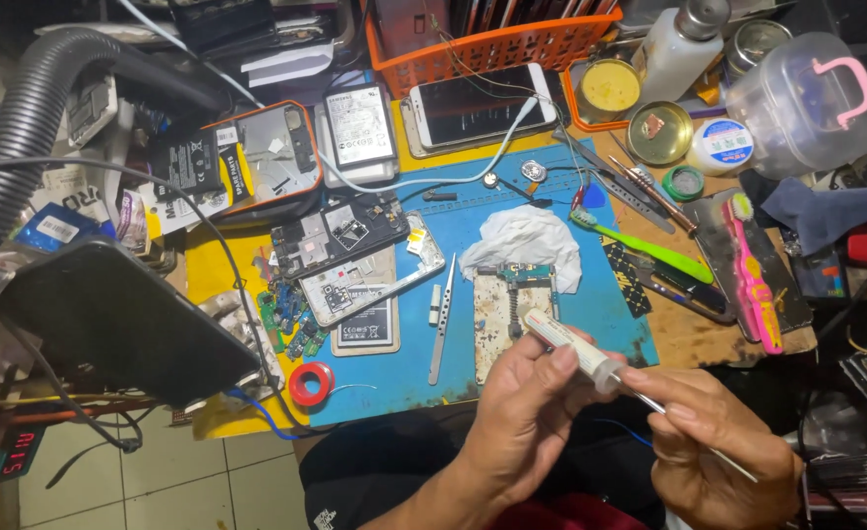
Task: Repairing a mobile phone motherboard by applying flux and using a soldering iron on components.
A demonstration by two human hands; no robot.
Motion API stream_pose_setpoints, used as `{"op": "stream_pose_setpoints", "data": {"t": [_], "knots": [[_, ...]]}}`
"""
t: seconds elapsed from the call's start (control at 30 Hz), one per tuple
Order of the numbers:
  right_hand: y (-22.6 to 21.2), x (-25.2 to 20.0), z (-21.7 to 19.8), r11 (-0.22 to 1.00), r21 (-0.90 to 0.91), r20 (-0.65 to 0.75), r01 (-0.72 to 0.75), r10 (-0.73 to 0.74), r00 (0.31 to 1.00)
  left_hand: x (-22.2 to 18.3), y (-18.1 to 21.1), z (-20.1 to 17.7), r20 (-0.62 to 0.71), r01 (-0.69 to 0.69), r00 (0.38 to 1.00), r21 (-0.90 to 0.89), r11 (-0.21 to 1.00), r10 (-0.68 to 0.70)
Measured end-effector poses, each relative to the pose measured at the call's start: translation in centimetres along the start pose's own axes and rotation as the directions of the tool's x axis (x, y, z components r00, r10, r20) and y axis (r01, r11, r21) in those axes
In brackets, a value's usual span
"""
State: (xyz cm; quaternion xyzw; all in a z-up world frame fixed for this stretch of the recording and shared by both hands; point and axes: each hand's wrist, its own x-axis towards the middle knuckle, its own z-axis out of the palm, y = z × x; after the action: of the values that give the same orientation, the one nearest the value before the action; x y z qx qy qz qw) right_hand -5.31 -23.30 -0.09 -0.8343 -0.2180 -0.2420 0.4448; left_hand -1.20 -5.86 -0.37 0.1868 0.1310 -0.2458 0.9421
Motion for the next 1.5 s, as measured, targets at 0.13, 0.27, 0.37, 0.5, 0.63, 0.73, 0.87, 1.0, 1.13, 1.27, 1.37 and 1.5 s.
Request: {"op": "stream_pose_setpoints", "data": {"t": [0.13,0.27,0.37,0.5,0.63,0.73,0.87,1.0,1.13,1.27,1.37,1.5], "knots": [[0.5,-0.7,1.3,0.999,-0.029,-0.066,0.015,-0.017,0.998,0.0,-0.5,0.4,0.008,-0.039,0.999,0.030,0.999,0.039],[1.6,-1.7,2.0,0.998,-0.045,-0.267,0.049,-0.060,0.962,0.1,-1.4,0.1,0.047,-0.084,0.996,0.083,0.993,0.080],[2.2,-2.1,1.6,0.996,-0.047,-0.240,0.073,-0.082,0.967,0.1,-1.7,0.1,0.058,-0.109,0.993,0.095,0.989,0.104],[2.7,-2.5,2.1,0.995,-0.034,-0.295,0.096,-0.101,0.950,0.0,-1.5,0.6,0.067,-0.128,0.991,0.170,0.977,0.118],[3.3,-3.3,1.5,0.997,-0.027,-0.245,0.072,-0.076,0.967,0.1,-1.6,0.6,0.071,-0.142,0.989,0.205,0.968,0.130],[4.0,-3.3,2.2,0.994,-0.006,-0.330,0.105,-0.101,0.939,0.1,-1.4,0.9,0.065,-0.122,0.992,0.238,0.964,0.109],[4.9,-3.3,2.9,0.983,-0.011,-0.423,0.181,-0.168,0.890,0.1,-1.5,1.0,0.072,-0.127,0.991,0.269,0.955,0.112],[5.2,-3.3,2.9,0.981,0.015,-0.426,0.195,-0.170,0.889,0.0,-1.3,1.1,0.071,-0.135,0.990,0.315,0.940,0.119],[5.7,-3.9,3.1,0.984,0.041,-0.451,0.171,-0.135,0.882,0.0,-1.5,1.1,0.074,-0.136,0.990,0.312,0.940,0.119],[7.5,-5.0,3.1,0.977,0.031,-0.482,0.213,-0.172,0.859,-0.1,-1.4,1.1,0.084,-0.141,0.989,0.341,0.929,0.119],[7.9,-5.6,3.1,0.978,0.048,-0.488,0.204,-0.155,0.859,0.0,-1.9,0.8,0.098,-0.170,0.985,0.343,0.924,0.145],[11.8,-9.2,2.4,0.992,-0.042,-0.492,0.119,-0.124,0.862,-0.5,-1.1,1.9,0.096,-0.178,0.984,0.400,0.899,0.152]]}}
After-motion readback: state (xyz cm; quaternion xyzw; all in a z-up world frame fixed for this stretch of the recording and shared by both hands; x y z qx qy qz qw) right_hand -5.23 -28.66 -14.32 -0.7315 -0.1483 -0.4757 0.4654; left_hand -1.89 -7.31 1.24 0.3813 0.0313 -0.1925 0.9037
